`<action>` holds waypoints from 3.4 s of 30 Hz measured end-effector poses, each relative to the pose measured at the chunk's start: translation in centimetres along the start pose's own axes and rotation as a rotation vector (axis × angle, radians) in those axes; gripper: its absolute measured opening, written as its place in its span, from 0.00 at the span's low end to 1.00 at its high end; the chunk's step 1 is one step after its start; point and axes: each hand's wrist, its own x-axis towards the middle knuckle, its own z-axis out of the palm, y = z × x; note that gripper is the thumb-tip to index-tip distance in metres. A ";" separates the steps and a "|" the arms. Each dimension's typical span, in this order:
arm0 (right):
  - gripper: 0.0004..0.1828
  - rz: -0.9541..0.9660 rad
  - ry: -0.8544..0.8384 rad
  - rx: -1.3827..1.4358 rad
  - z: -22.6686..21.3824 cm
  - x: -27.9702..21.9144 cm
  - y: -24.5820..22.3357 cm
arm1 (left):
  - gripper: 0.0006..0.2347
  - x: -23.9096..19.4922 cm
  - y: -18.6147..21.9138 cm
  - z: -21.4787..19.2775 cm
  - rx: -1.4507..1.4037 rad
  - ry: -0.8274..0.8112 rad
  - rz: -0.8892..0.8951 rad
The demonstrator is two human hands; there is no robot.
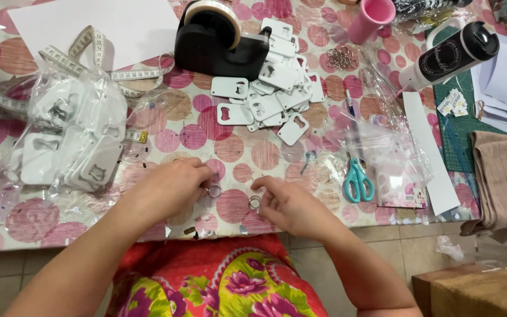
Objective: Assembling small plastic tags with metal rings and placing them into plastic bags.
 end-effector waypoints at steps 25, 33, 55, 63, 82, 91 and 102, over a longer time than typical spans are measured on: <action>0.14 0.256 0.172 1.716 7.1 6.4 6.0 | 0.06 3.3 8.4 -1.3 -0.102 0.377 0.297; 0.16 0.043 -0.075 1.175 -7.0 5.9 2.8 | 0.07 -1.5 7.9 -4.1 -0.117 0.692 0.438; 0.19 -0.068 0.471 -0.548 -11.0 13.3 -6.0 | 0.29 -10.0 -5.0 0.8 0.203 0.792 -0.670; 0.37 -0.311 0.296 -0.128 -0.7 11.5 -9.5 | 0.22 -7.8 -5.7 9.1 0.311 1.146 -0.362; 0.03 -0.456 0.218 1.198 1.4 13.7 -6.9 | 0.35 -6.7 1.6 1.4 -0.359 1.160 -0.017; 0.14 -0.709 0.388 1.072 -1.3 9.8 -6.4 | 0.02 -4.0 3.5 -6.7 -1.116 1.052 0.133; 0.21 -0.702 0.496 0.827 -2.6 6.9 -7.3 | 0.05 -2.3 4.5 -7.6 -0.972 0.931 0.193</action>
